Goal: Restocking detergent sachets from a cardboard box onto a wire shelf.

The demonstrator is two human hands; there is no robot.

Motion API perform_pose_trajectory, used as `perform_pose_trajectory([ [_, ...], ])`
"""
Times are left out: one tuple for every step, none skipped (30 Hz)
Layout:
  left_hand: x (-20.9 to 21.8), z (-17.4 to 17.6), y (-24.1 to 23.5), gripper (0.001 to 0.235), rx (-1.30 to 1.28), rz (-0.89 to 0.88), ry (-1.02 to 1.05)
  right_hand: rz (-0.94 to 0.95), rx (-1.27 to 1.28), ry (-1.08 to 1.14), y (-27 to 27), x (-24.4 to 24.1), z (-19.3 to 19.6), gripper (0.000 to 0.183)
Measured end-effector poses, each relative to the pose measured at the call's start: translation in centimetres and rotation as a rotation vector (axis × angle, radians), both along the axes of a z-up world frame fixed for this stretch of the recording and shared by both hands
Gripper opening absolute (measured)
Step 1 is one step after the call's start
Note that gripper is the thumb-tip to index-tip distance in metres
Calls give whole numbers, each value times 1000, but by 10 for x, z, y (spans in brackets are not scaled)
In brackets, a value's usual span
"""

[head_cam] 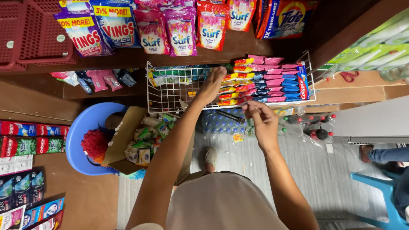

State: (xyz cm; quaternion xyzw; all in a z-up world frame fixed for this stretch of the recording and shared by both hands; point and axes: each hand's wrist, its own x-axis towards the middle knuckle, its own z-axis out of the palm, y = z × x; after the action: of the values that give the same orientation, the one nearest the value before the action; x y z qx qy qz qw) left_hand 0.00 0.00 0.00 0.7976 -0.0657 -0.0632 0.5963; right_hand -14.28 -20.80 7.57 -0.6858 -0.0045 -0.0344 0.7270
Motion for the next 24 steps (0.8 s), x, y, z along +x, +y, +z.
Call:
perform_pose_trajectory([
  [1, 3, -3, 77, 0, 1, 1, 1, 0, 1, 1, 1, -1, 22],
  [1, 5, -6, 82, -80, 96, 104, -5, -27, -40, 1, 2, -1, 21],
  [1, 8, -8, 86, -160, 192, 209, -9, -54, -80, 2, 2, -2, 20],
  [-3, 18, -15, 86, -160, 194, 212, -7, -55, -77, 3, 2, -2, 20],
  [-7, 29, -21, 87, -288, 289, 340, -25, -134, -72, 3, 3, -2, 20],
  [-11, 39, -28, 88, -416, 384, 467, -42, -214, -67, 4, 3, -3, 20],
  [-10, 35, -34, 88, -418, 388, 468, -38, -215, -67, 7, 3, 2, 20],
  [-9, 30, -40, 90, -459, 436, 466, -39, -271, -119, 10, 2, 7, 19],
  [-8, 26, -46, 92, -500, 487, 464, -38, -328, -170, 13, 2, 12, 18],
  [0, 10, -50, 92, -502, 493, 466, -32, -329, -168, 13, 3, 13, 18],
  [7, -7, -53, 92, -519, 495, 419, -31, -336, -174, 14, 3, 13, 18],
  [13, -24, -54, 93, -536, 497, 373, -30, -343, -180, 16, 3, 13, 18],
  [16, -30, -56, 93, -538, 520, 379, -8, -342, -172, 15, 1, 12, 18],
  [18, -36, -57, 90, -580, 494, 337, -17, -375, -183, 14, 0, 10, 17],
  [21, -43, -55, 88, -623, 472, 294, -21, -406, -196, 15, 1, 7, 17],
  [12, -35, -48, 88, -625, 501, 297, 8, -404, -190, 20, -2, 13, 17],
  [1, -27, -41, 85, -598, 492, 225, 27, -402, -214, 24, -7, 19, 17],
  [-10, -18, -35, 83, -569, 481, 153, 47, -399, -239, 28, -12, 26, 17],
  [-29, 4, -22, 83, -568, 510, 154, 76, -394, -235, 33, -14, 26, 17],
  [-48, 26, -10, 77, -516, 512, 63, 115, -395, -283, 37, -17, 26, 16],
  [-67, 46, 0, 73, -462, 513, -22, 155, -396, -328, 41, -20, 26, 15],
  [-89, 57, 16, 73, -459, 542, -16, 184, -391, -321, 48, -23, 24, 15],
  [-111, 67, 29, 65, -453, 556, -104, 217, -410, -295, 53, -27, 23, 15],
  [-134, 78, 42, 60, -444, 571, -193, 252, -429, -270, 59, -31, 22, 16],
])
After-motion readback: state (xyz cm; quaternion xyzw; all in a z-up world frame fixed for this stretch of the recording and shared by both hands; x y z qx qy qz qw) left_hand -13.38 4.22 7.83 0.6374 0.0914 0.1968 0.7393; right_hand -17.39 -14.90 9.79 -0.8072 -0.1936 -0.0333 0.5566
